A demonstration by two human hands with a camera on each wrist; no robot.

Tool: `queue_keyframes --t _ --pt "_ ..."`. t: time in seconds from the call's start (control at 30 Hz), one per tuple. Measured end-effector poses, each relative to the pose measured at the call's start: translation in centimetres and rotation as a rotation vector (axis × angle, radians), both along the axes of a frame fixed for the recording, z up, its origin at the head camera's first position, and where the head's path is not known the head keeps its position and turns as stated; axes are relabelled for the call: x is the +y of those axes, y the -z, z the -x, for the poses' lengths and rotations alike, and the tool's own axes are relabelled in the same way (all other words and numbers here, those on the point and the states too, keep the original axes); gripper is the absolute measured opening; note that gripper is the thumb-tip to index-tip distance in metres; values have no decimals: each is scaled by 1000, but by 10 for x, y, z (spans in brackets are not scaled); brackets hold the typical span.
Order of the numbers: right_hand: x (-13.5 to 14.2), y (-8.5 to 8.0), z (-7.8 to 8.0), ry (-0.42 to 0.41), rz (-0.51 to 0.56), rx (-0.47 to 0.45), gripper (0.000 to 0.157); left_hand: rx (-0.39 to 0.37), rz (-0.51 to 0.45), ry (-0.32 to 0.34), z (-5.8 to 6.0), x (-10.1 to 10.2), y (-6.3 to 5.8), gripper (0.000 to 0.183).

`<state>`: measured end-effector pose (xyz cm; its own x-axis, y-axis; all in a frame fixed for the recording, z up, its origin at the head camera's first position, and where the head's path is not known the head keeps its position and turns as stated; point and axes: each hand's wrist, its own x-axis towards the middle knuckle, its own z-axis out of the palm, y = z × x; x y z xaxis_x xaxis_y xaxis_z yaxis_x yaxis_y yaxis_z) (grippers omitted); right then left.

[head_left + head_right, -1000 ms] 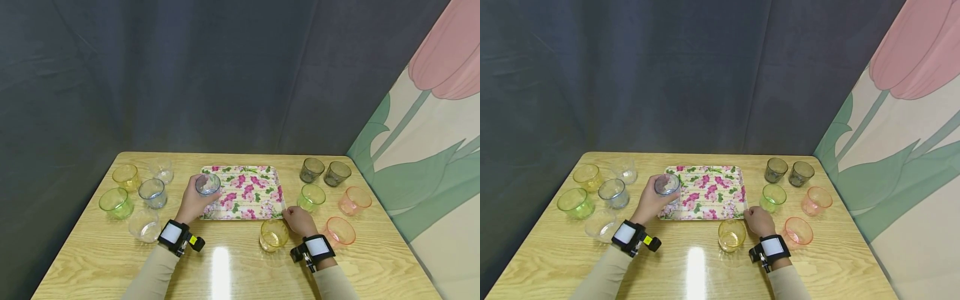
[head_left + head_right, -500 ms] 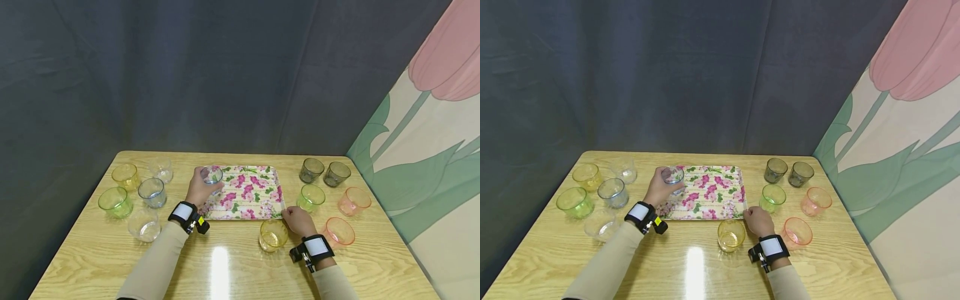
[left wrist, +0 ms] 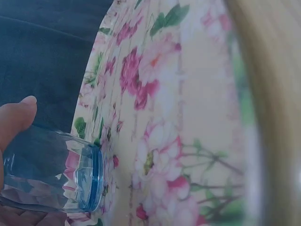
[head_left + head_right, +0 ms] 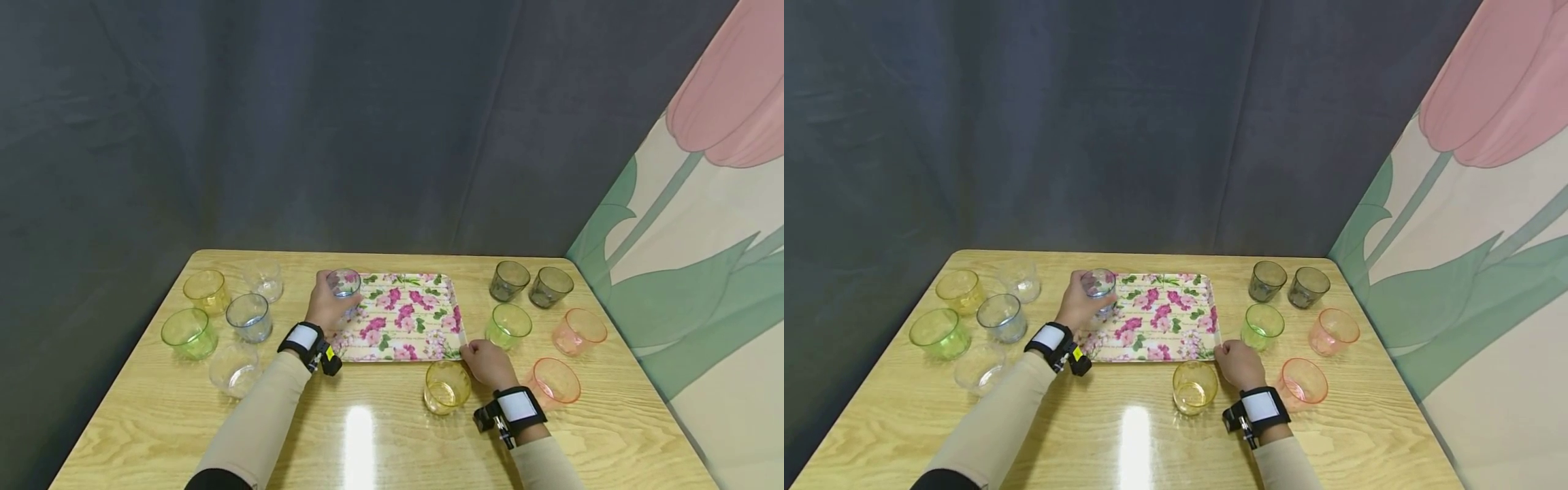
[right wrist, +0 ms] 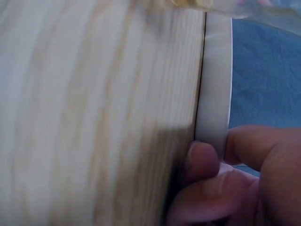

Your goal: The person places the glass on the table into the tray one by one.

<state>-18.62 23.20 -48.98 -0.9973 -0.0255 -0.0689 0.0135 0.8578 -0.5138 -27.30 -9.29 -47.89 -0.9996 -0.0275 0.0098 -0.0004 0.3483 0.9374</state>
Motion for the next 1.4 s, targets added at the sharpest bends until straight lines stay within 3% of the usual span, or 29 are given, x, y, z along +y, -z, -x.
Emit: queue_keyframes --t 0.57,1.4 --pt "1 1 2 9 -1 0 41 18 73 -18 29 -6 1 80" --pt "0 2 0 12 -2 -9 41 17 72 -47 43 -6 7 82"
